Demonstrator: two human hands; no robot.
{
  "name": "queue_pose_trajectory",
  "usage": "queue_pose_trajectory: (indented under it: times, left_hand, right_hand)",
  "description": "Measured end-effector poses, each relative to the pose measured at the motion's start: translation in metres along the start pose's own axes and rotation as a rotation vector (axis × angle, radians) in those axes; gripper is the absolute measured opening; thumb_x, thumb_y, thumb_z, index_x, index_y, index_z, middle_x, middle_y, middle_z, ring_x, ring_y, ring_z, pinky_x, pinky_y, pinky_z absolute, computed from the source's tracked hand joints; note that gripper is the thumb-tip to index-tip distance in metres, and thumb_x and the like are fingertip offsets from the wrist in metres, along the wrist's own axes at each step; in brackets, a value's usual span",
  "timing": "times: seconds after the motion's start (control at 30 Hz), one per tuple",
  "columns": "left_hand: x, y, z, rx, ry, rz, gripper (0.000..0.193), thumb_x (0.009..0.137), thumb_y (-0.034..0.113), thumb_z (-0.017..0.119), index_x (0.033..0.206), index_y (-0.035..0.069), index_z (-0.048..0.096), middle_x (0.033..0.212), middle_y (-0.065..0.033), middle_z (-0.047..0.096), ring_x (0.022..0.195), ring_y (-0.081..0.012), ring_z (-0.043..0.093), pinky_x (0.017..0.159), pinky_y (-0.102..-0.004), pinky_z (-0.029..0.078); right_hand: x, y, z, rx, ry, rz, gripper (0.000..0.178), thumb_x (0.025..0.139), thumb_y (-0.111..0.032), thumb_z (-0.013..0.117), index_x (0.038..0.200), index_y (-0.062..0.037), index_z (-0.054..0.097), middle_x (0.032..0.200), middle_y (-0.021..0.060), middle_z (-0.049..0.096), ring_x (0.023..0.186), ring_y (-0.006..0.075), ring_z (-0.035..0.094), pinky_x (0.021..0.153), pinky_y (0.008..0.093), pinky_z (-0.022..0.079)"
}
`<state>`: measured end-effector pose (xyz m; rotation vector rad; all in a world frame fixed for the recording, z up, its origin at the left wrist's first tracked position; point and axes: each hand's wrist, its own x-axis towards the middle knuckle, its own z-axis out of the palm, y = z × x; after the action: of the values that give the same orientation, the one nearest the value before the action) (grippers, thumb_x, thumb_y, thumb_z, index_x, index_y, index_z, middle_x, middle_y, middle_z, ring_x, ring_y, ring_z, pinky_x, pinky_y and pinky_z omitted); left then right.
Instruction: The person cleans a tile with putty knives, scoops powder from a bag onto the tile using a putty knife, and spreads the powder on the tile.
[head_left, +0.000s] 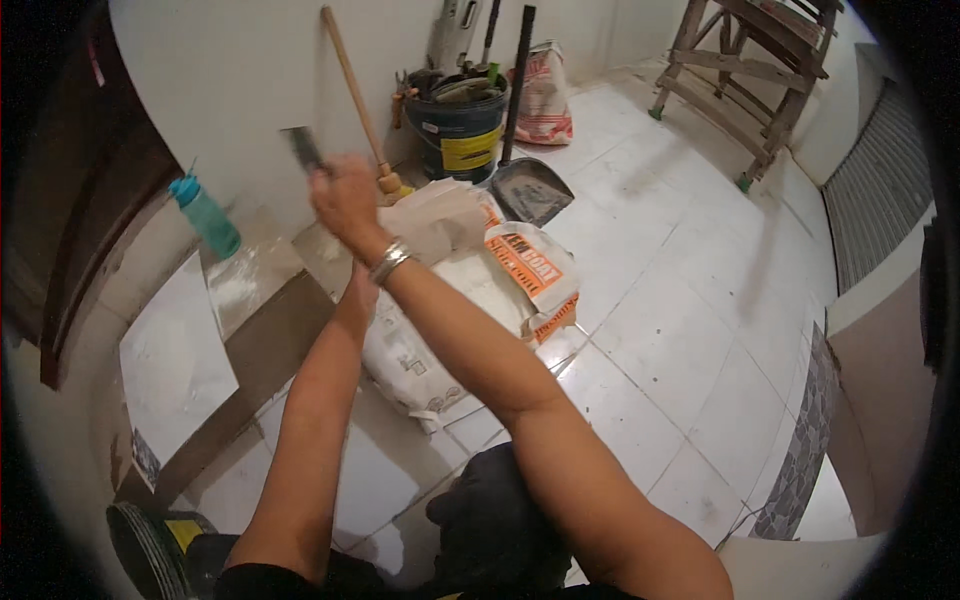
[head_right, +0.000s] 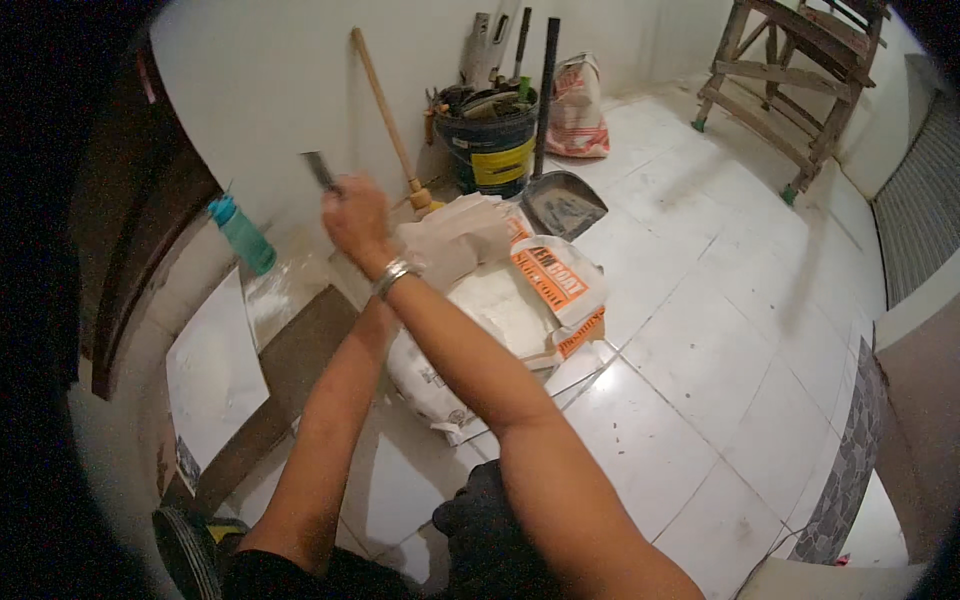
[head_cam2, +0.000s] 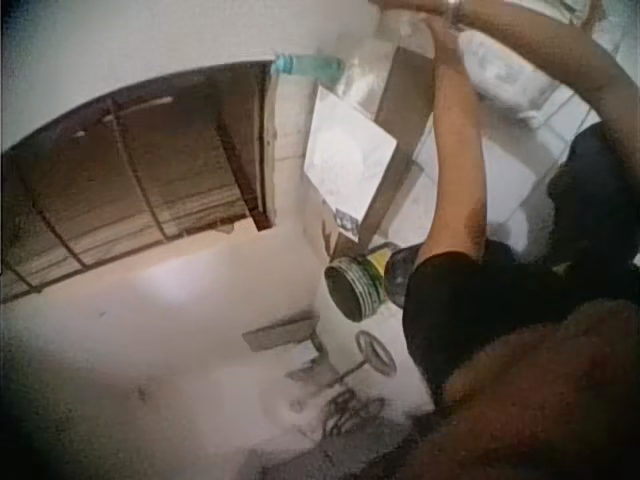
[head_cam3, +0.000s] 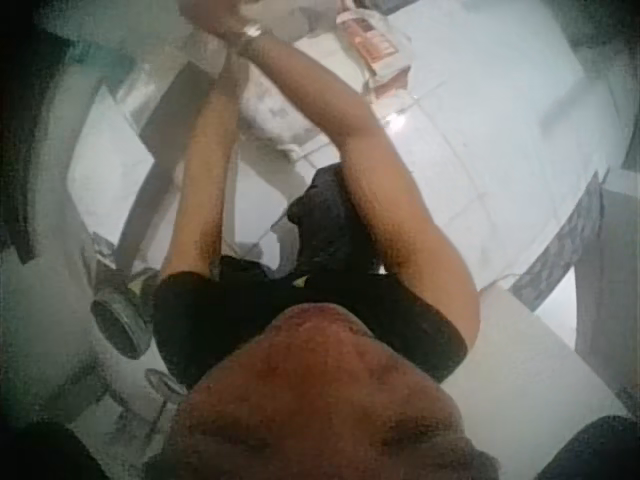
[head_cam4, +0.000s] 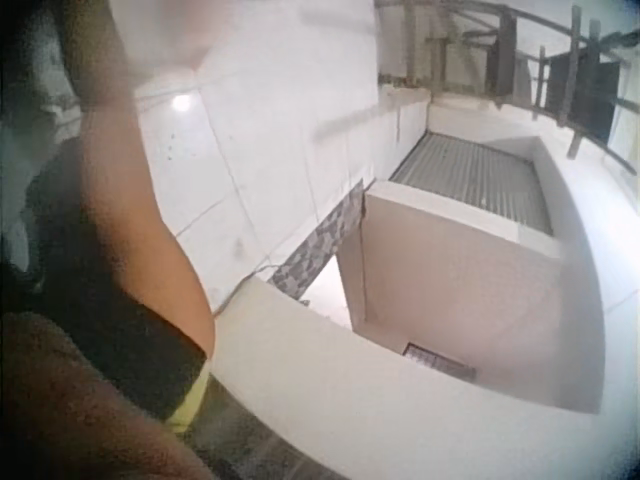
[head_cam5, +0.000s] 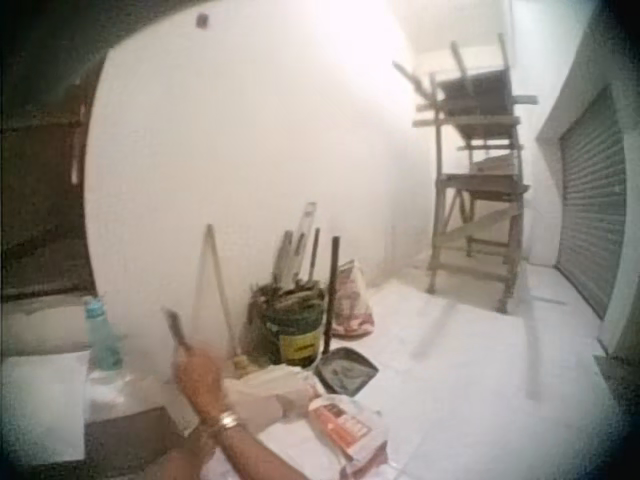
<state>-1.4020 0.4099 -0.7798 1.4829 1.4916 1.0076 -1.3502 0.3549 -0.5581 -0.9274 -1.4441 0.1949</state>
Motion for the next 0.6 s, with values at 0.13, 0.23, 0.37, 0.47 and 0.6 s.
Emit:
queue_pose_trajectory:
  times: [0.13, 0.23, 0.37, 0.47, 0.6]
  left_hand:
    - [-0.038, -0.038, 0.018, 0.472, -0.147, 0.386, 0.046, 0.087, 0.028, 0.060, 0.125, 0.005, 0.047, 0.116, -0.0152, 0.055, 0.106, -0.0288, 0.053, 0.094, -0.0394, 0.042]
    - [-0.103, -0.059, 0.031, 0.661, -0.333, 0.687, 0.053, 0.089, 0.026, 0.059, 0.133, 0.005, 0.040, 0.126, -0.0161, 0.052, 0.115, -0.0287, 0.050, 0.100, -0.0395, 0.040]
    - [-0.178, -0.029, -0.013, 0.619, -0.456, 0.837, 0.055, 0.087, 0.024, 0.060, 0.135, 0.007, 0.041, 0.132, -0.0175, 0.050, 0.120, -0.0302, 0.050, 0.101, -0.0406, 0.040]
    - [-0.220, 0.011, -0.077, 0.735, -0.697, 0.729, 0.039, 0.075, 0.023, 0.065, 0.112, 0.010, 0.064, 0.115, -0.0185, 0.060, 0.103, -0.0358, 0.058, 0.087, -0.0445, 0.047]
    - [-0.250, 0.038, -0.126, 0.763, -0.926, 0.625, 0.019, 0.078, 0.019, 0.063, 0.091, 0.005, 0.063, 0.087, -0.0165, 0.063, 0.088, -0.0371, 0.061, 0.080, -0.0466, 0.047]
  right_hand:
    - [0.016, -0.054, -0.004, 0.225, 0.020, 0.045, 0.018, 0.082, -0.016, 0.058, 0.077, 0.0011, 0.062, 0.078, 0.0227, 0.056, 0.077, 0.0384, 0.055, 0.070, 0.0478, 0.043]
    - [0.019, -0.057, 0.000, 0.326, 0.043, 0.078, 0.016, 0.082, -0.013, 0.057, 0.079, 0.0021, 0.062, 0.077, 0.0234, 0.055, 0.075, 0.0382, 0.055, 0.068, 0.0465, 0.043]
    - [0.004, -0.047, 0.040, 0.378, 0.049, 0.034, 0.018, 0.083, -0.015, 0.058, 0.079, 0.0022, 0.061, 0.078, 0.0221, 0.056, 0.074, 0.0380, 0.054, 0.068, 0.0461, 0.043]
    - [-0.011, -0.068, 0.097, 0.352, -0.020, 0.056, 0.018, 0.083, -0.016, 0.056, 0.087, -0.0006, 0.064, 0.084, 0.0229, 0.057, 0.083, 0.0380, 0.056, 0.072, 0.0455, 0.044]
    - [-0.009, -0.021, 0.110, -0.218, -0.259, -0.126, 0.022, 0.090, -0.021, 0.052, 0.097, -0.0014, 0.060, 0.084, 0.0103, 0.059, 0.071, 0.0224, 0.053, 0.062, 0.0394, 0.043]
